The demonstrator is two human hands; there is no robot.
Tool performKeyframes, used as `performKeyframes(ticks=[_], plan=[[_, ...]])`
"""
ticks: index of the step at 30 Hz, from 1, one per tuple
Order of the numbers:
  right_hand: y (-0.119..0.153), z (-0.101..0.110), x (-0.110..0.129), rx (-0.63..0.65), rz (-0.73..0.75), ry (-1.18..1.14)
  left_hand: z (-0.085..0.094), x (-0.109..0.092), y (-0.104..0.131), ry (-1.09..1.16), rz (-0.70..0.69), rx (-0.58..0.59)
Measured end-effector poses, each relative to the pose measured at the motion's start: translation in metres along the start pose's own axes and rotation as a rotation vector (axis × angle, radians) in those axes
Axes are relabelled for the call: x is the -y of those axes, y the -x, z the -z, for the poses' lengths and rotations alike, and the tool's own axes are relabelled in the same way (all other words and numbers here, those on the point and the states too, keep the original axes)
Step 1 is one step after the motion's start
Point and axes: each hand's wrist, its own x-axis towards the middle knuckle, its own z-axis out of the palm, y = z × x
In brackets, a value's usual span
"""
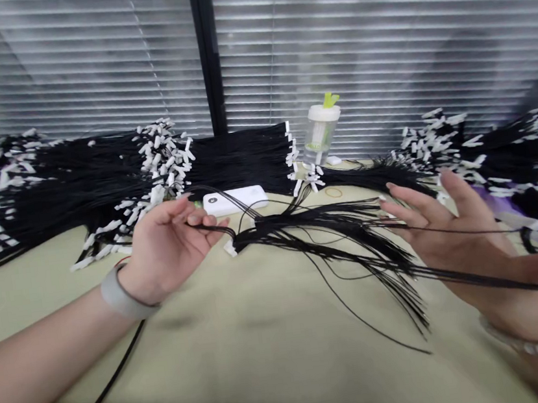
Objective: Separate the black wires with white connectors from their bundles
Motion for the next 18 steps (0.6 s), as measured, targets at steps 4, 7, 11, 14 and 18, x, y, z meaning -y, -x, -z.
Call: performKeyframes(ticks=[4,7,11,14,18], plan=[[-0.001,-0.005,0.007,-0.257,-0.089,-0.095,0.002,-0.015,-0.009,0.011,-0.12,-0.113],[-0.002,-0.012,0.014,-0.466,-0.147,-0.104,0.001,-0.029,-0.013,0.055,-0.207,-0.127],[-0.003,-0.009,0.016,-0.502,-0.197,-0.132,-0.002,-0.047,-0.009,0.103,-0.253,-0.067],[-0.003,0.007,0.015,-0.471,-0.181,-0.158,0.001,-0.059,-0.004,0.086,-0.256,0.005],[-0.004,0.025,0.013,-0.212,-0.056,-0.053,0.008,-0.065,0.0,-0.084,-0.224,0.089]])
